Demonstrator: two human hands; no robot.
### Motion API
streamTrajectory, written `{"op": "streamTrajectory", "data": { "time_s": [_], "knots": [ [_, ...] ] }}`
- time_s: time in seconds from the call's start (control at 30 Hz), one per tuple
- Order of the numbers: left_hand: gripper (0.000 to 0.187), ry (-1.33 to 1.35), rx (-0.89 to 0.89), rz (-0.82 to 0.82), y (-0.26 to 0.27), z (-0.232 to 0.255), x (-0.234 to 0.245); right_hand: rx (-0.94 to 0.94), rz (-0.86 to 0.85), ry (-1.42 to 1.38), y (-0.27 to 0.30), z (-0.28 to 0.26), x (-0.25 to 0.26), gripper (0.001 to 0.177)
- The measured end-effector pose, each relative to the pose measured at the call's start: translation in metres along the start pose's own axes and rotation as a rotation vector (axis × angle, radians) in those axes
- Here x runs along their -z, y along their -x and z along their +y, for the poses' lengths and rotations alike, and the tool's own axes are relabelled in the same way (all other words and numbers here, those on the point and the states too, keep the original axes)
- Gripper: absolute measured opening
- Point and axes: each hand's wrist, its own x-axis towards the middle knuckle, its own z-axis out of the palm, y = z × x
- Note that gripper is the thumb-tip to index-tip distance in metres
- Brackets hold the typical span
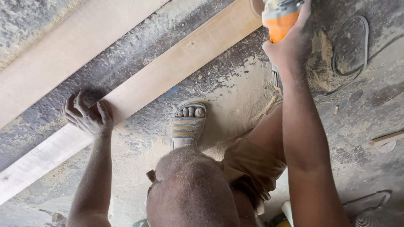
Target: Sanding long wooden planks using an electric angle grinder with a sanding disc.
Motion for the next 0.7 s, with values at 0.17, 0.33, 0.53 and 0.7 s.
{"op": "streamTrajectory", "data": {
  "time_s": [0.17, 0.33, 0.53, 0.7],
  "knots": [
    [0.052, -0.004, -0.031, 0.016, -0.004, 0.007, 0.003, 0.024, -0.09, -0.149, 0.041, -0.078, 0.006, 0.105],
    [0.052, -0.011, -0.042, 0.024, 0.0, 0.001, 0.002, 0.327, -0.306, -0.067, 0.102, -0.121, -0.036, 0.104],
    [0.052, 0.007, -0.016, 0.018, 0.003, -0.004, -0.001, 0.587, -0.353, 0.009, 0.101, -0.113, -0.039, 0.113],
    [0.051, 0.006, -0.032, 0.027, 0.003, -0.006, -0.002, 0.331, -0.26, 0.0, 0.059, -0.083, 0.001, 0.1]
  ]
}}
